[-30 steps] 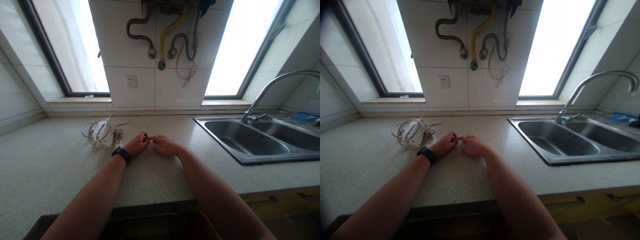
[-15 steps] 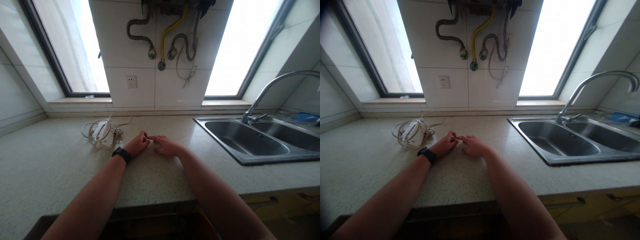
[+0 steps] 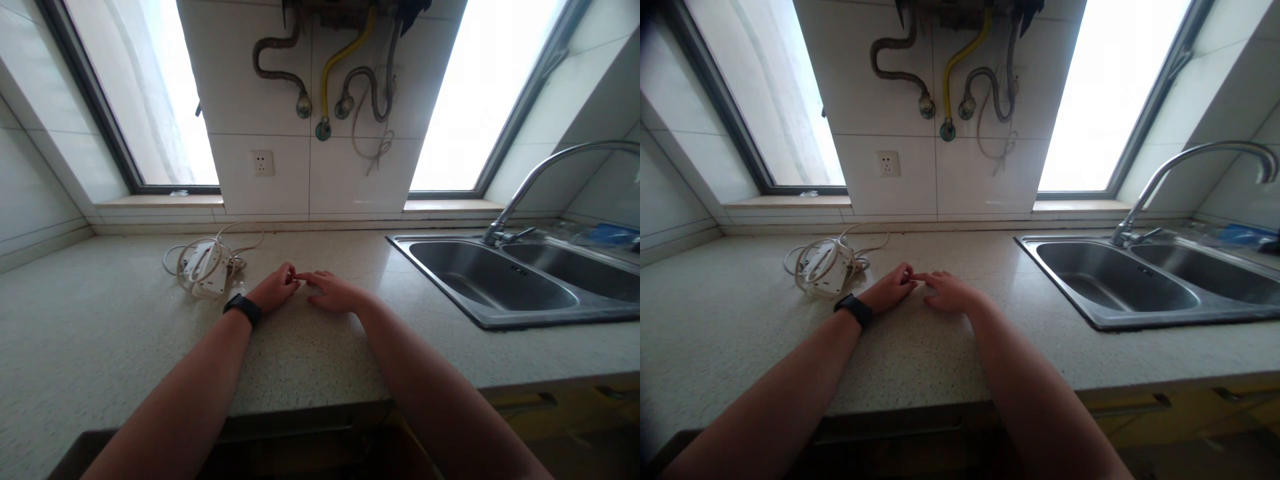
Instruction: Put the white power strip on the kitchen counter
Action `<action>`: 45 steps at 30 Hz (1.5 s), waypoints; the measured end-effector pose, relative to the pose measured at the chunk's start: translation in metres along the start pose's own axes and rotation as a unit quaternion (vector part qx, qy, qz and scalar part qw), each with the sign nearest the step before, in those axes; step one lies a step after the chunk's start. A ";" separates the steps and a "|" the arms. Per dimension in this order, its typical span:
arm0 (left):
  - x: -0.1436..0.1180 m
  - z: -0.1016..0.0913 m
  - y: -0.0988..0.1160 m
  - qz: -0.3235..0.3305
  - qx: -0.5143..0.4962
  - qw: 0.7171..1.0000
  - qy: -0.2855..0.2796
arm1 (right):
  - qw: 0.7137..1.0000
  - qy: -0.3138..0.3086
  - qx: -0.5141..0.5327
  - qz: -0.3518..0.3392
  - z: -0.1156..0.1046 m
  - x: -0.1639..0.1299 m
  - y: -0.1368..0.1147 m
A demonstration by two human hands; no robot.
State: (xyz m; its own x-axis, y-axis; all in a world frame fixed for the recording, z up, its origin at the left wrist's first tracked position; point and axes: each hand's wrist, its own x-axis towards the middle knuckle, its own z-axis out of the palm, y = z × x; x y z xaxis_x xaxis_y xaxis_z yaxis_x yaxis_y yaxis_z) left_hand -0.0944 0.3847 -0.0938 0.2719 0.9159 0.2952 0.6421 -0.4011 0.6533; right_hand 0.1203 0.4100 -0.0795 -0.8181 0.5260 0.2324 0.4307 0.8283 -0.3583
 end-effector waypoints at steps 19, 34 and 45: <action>0.001 0.002 -0.005 0.002 0.000 1.000 -0.002 | 1.000 -0.004 0.004 0.002 0.000 0.000 -0.001; 0.000 0.001 -0.002 -0.002 0.008 1.000 -0.005 | 1.000 -0.002 0.000 0.002 0.000 0.000 0.000; -0.001 0.000 0.001 0.001 -0.011 1.000 -0.011 | 1.000 0.000 0.008 0.004 0.001 0.000 0.001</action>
State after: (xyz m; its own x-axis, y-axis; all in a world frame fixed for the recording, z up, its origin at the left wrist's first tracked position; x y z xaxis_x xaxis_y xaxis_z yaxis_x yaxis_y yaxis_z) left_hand -0.0941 0.3838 -0.0937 0.2887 0.9149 0.2822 0.6250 -0.4034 0.6683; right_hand 0.1203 0.4106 -0.0803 -0.8142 0.5333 0.2295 0.4320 0.8206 -0.3742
